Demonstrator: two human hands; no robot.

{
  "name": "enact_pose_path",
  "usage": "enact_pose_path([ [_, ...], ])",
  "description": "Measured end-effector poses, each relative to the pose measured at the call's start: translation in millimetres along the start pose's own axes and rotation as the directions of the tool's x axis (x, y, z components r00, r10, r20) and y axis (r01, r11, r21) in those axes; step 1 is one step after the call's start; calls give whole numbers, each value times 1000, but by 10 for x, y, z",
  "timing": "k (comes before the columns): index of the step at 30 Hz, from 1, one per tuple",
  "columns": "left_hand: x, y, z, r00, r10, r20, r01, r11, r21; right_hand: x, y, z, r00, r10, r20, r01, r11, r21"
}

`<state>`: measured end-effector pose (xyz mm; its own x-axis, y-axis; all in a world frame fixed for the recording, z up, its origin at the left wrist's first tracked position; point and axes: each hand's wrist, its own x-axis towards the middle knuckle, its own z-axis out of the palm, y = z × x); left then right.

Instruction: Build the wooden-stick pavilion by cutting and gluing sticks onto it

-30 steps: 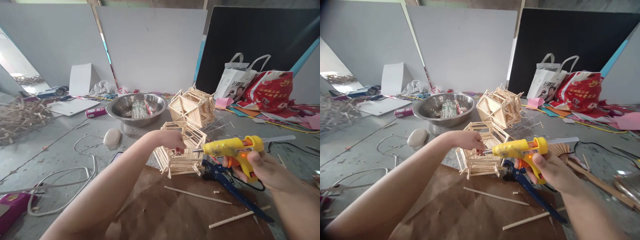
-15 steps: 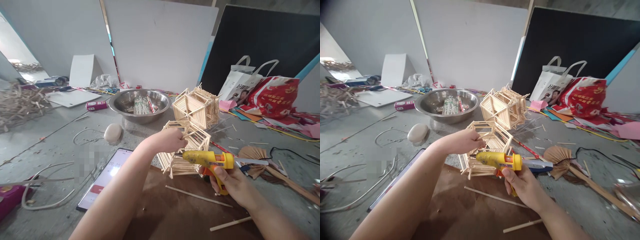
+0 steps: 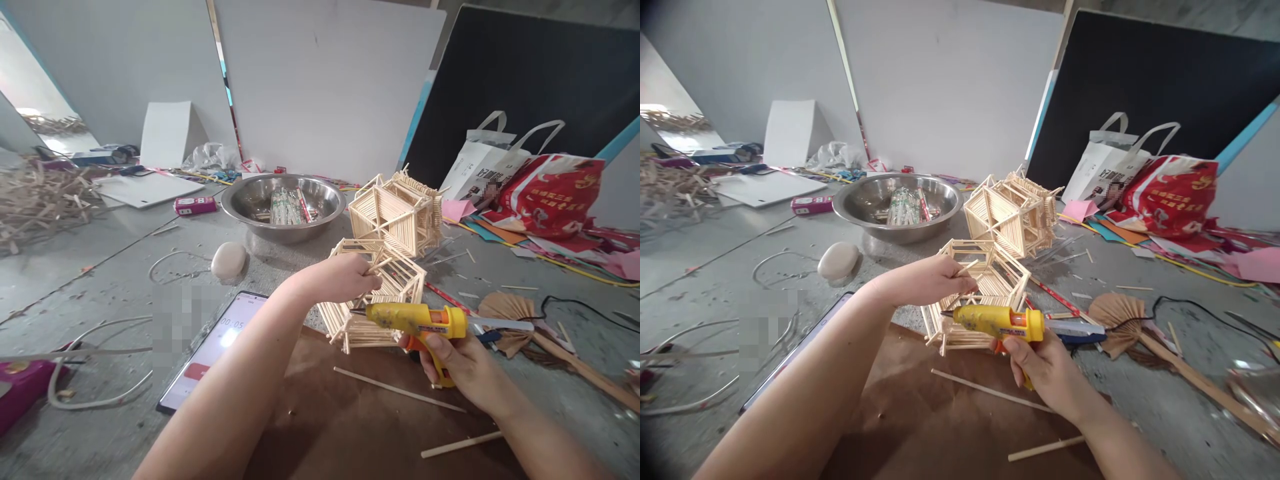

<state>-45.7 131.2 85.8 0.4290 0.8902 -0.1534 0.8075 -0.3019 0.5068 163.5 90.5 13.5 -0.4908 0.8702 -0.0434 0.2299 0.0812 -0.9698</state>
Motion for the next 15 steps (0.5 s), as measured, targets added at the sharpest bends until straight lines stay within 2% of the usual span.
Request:
enact_pose_path([
  [7, -4, -23, 11, 999, 32, -5, -32, 999, -29, -2, 6, -4, 1000, 10, 13, -9, 999, -40],
  [15, -2, -49, 18, 999, 37, 0, -37, 998, -49, -14, 3, -34, 999, -43, 24, 44, 998, -47],
])
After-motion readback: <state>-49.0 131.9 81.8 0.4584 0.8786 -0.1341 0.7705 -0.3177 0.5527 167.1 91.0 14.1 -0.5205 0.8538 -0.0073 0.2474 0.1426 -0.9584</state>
